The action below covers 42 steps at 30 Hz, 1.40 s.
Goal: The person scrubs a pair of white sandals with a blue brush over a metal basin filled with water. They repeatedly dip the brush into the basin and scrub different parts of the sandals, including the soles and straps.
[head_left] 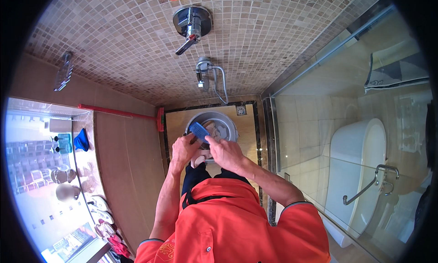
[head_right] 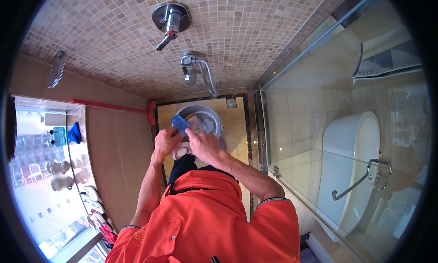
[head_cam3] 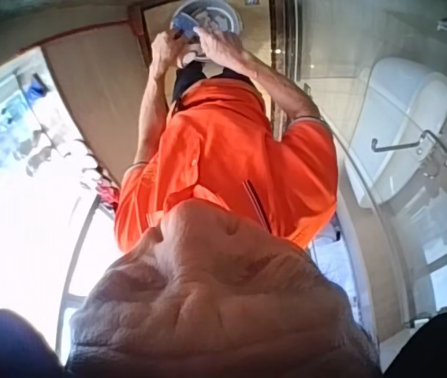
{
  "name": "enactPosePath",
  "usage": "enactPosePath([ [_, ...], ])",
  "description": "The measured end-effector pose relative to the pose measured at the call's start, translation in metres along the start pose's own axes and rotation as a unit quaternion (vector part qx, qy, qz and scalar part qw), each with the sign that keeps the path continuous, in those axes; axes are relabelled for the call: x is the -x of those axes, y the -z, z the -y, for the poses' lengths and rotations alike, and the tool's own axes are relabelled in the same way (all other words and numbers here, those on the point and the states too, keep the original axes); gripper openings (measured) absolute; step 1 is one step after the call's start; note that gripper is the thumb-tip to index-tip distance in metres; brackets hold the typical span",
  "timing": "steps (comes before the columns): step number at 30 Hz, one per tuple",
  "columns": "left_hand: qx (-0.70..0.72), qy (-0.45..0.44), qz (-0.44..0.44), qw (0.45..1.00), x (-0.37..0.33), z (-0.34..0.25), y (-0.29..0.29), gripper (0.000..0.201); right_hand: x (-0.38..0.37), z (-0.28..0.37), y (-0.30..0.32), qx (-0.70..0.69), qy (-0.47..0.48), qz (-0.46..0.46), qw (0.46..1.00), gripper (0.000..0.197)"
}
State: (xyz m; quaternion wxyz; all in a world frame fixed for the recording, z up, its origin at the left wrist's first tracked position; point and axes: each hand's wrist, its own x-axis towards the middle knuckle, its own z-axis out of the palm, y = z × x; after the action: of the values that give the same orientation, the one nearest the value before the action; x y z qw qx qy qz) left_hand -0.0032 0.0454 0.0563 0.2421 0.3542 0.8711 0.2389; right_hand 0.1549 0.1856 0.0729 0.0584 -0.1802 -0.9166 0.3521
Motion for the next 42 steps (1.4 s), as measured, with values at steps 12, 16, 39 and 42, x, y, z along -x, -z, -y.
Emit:
enactPosePath([
  [12,0.488,0.212,0.078,0.843,0.003,0.041,-0.021,0.024,-0.017,-0.082,-0.027,-0.490,-0.328,0.054,0.806,0.047],
  [16,0.725,0.202,0.040,0.657,0.002,0.069,-0.057,0.034,-0.001,-0.058,-0.033,-0.657,-0.371,0.068,0.653,0.055],
  [39,0.884,0.169,0.083,0.428,0.010,0.064,-0.061,0.051,0.014,0.021,-0.072,-0.304,-0.183,-0.047,0.934,0.042],
  [42,0.872,0.175,0.082,0.450,0.009,0.029,-0.042,0.065,0.029,0.016,-0.077,-0.250,-0.053,-0.090,0.963,0.043],
])
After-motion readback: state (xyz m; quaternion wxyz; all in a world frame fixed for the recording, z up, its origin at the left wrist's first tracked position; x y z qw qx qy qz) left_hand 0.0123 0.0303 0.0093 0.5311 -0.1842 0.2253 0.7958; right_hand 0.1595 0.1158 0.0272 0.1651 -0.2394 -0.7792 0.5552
